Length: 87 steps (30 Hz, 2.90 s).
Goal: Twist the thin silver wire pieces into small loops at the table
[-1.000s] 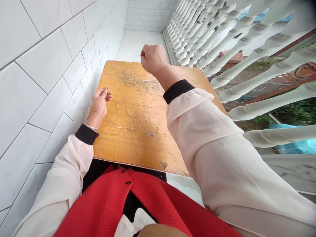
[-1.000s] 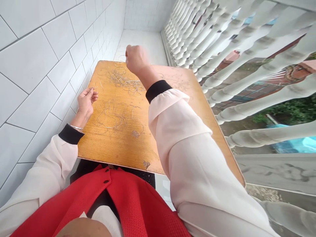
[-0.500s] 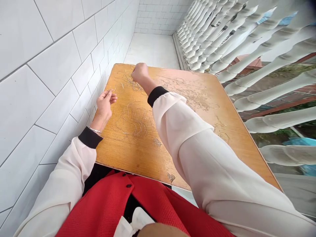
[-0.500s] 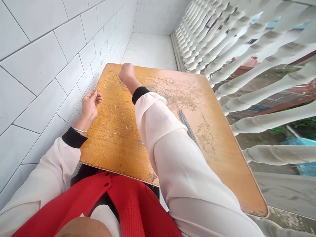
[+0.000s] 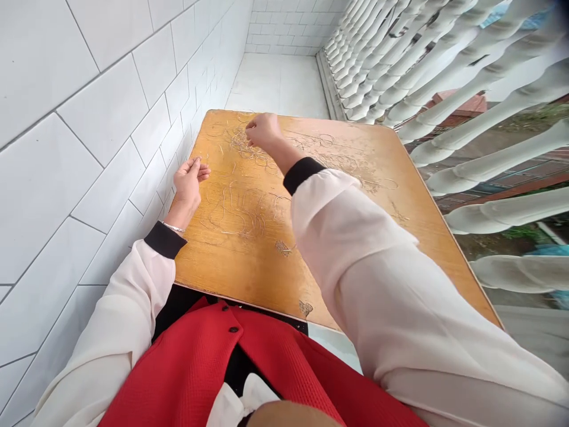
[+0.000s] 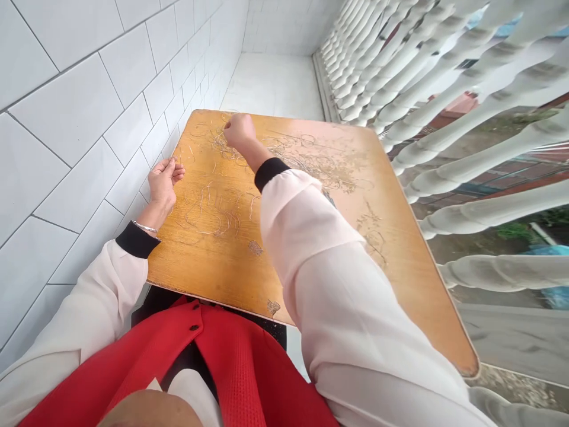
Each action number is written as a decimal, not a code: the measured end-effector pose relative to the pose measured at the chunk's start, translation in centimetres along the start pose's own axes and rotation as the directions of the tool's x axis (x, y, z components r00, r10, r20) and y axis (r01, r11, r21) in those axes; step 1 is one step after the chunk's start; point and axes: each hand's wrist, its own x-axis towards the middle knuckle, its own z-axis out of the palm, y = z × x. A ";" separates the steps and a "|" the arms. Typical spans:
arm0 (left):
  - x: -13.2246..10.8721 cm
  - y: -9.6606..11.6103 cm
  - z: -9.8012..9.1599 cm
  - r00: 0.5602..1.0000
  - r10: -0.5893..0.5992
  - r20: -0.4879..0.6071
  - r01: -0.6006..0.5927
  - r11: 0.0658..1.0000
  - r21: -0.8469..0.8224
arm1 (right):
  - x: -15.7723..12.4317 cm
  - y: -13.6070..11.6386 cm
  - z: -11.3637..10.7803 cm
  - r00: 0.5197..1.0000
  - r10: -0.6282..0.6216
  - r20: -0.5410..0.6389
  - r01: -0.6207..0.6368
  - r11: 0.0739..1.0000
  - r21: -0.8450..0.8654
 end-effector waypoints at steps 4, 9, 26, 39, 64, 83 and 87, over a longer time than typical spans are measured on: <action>-0.3 0.3 0.8 0.995 0.077 0.056 -0.085 0.984 0.157 | -7.0 0.3 -3.6 0.989 0.122 -0.078 -0.097 0.958 0.269; -3.9 1.4 3.6 0.957 0.039 0.288 -0.142 0.927 0.348 | -18.1 2.1 -5.8 0.999 -0.037 -0.004 0.035 0.875 0.483; -10.9 -0.2 4.6 0.867 -0.226 0.444 0.076 0.941 0.330 | -24.9 7.4 -4.0 0.991 0.075 -0.113 0.020 0.745 0.667; -11.1 -0.8 4.4 0.843 -0.181 0.507 0.008 0.946 0.325 | -26.0 6.6 -3.9 0.986 0.129 -0.102 -0.009 0.664 0.748; -9.9 1.3 3.0 0.474 -0.363 0.803 -0.169 0.857 0.487 | -24.5 9.6 -11.9 0.997 0.002 -0.072 0.025 0.928 0.373; -9.0 0.7 2.8 0.542 -0.364 0.758 -0.190 0.826 0.532 | -23.7 11.0 -11.4 0.985 -0.065 -0.160 0.103 0.965 0.241; -8.8 1.0 3.3 0.686 -0.269 0.676 -0.145 0.860 0.490 | -23.7 10.9 -11.0 0.993 -0.067 -0.096 0.093 0.949 0.301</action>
